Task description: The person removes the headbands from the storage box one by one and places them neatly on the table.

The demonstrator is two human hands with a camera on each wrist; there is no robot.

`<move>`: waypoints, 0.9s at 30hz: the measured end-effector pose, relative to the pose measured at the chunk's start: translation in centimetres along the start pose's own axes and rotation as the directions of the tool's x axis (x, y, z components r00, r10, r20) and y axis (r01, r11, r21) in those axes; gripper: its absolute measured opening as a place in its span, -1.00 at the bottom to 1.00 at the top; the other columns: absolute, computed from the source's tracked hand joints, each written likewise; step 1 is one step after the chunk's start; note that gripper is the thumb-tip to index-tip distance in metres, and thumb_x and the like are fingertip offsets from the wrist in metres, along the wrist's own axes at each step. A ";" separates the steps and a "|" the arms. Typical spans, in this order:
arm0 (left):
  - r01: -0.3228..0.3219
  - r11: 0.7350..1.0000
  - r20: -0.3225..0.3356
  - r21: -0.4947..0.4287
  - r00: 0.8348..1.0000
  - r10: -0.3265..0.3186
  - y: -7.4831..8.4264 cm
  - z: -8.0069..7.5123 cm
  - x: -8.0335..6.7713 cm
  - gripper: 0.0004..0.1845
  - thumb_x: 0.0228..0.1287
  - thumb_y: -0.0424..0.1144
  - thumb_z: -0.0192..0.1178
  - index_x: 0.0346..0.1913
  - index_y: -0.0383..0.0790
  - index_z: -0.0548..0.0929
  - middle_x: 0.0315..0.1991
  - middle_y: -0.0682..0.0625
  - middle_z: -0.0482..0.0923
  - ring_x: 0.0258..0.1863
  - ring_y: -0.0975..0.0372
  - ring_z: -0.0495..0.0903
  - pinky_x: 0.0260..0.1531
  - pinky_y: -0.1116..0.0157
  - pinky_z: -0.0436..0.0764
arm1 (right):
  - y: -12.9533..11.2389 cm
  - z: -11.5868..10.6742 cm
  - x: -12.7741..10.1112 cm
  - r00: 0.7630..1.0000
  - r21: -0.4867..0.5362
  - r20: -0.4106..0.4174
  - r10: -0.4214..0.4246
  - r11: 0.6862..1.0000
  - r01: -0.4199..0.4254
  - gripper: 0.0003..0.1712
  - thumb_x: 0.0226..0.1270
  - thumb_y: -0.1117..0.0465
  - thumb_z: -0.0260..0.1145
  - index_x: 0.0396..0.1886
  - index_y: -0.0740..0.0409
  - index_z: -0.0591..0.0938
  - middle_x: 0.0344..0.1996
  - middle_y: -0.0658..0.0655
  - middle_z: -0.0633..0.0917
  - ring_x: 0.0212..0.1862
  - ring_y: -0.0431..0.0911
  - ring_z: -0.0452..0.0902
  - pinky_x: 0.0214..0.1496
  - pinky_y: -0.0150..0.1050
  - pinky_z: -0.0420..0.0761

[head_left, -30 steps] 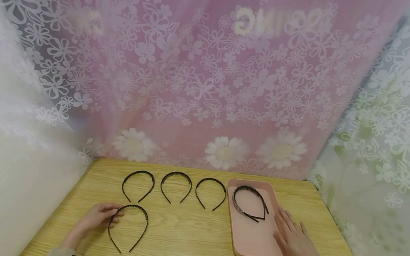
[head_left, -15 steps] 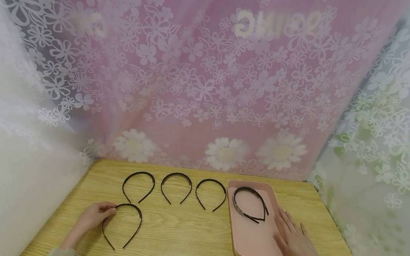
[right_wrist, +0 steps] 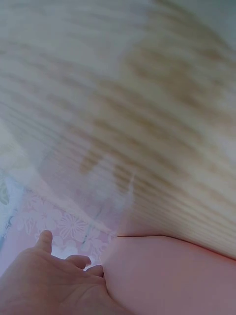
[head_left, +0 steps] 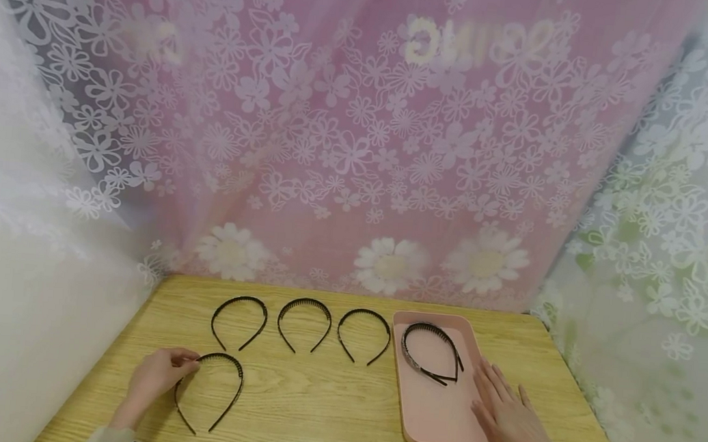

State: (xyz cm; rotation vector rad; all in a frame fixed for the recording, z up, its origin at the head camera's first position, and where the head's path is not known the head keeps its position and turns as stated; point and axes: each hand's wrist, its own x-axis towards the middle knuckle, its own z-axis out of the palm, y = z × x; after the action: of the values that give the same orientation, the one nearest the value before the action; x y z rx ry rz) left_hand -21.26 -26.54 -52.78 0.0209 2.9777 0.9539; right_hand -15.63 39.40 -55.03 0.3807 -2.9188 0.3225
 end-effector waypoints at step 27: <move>-0.228 0.936 -0.235 -0.267 0.958 0.166 4.4 0.8 1.4 -0.66 0.58 -0.20 0.11 0.20 -0.34 0.66 0.00 -0.27 0.72 -0.09 -0.11 0.73 -0.29 0.28 0.75 | -0.1 -0.2 0.2 0.999 0.003 0.040 0.029 1.000 -0.029 -0.27 0.57 -0.12 0.14 0.55 0.15 0.32 0.57 0.19 0.21 0.63 0.03 -0.07 0.38 0.49 0.07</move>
State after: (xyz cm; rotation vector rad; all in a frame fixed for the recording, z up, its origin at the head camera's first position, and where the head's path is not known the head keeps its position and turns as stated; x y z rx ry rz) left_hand -22.61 -22.45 -50.88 0.2369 3.0260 1.5024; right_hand -15.73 39.33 -54.79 0.3498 -2.9652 0.3276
